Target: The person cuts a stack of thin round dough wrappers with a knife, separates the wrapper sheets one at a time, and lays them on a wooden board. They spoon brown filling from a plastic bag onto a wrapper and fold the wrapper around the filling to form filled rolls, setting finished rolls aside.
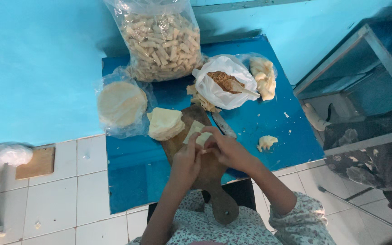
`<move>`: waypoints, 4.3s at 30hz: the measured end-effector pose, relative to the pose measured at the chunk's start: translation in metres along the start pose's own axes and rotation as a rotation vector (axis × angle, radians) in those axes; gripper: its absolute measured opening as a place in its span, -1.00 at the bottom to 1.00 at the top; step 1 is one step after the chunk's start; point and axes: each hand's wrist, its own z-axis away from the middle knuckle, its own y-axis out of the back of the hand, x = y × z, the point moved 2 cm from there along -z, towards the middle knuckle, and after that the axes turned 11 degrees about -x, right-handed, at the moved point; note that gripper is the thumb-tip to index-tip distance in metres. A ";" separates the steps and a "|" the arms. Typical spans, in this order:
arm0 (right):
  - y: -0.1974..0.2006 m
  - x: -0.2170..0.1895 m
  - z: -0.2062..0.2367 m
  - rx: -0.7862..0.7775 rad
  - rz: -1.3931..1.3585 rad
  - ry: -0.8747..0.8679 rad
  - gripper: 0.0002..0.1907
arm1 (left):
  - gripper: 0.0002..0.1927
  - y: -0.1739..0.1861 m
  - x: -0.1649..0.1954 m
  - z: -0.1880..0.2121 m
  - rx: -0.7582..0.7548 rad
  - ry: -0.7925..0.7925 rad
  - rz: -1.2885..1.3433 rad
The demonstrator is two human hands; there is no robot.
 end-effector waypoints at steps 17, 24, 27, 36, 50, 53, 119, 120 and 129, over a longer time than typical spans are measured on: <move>-0.008 0.015 0.007 0.044 0.002 -0.156 -0.33 | -0.49 0.005 0.002 0.001 -0.013 -0.109 -0.175; -0.012 0.009 0.012 0.114 0.245 0.006 -0.62 | -0.65 0.004 0.001 0.000 0.014 -0.056 -0.083; -0.011 0.010 0.008 0.068 0.171 -0.051 -0.61 | -0.75 0.003 -0.001 -0.001 0.017 -0.038 -0.060; -0.005 0.006 -0.007 -0.041 0.234 -0.014 -0.52 | -0.92 0.006 -0.001 0.000 0.025 -0.108 -0.254; 0.001 0.009 -0.016 0.027 0.255 0.093 -0.41 | -0.90 0.002 -0.005 -0.008 0.127 -0.074 -0.175; 0.001 0.007 -0.017 -0.053 0.249 0.027 -0.32 | -0.94 0.000 -0.005 -0.009 0.103 -0.034 -0.250; -0.039 0.022 -0.033 0.331 0.616 0.096 -0.49 | -0.64 0.010 -0.019 0.004 0.182 0.046 -0.294; -0.035 0.025 -0.036 0.285 0.564 0.083 -0.44 | -0.64 0.010 -0.019 0.004 0.180 0.049 -0.320; 0.004 0.029 -0.045 0.278 -0.707 -0.050 -0.18 | -0.61 0.007 -0.025 0.006 0.157 0.094 -0.365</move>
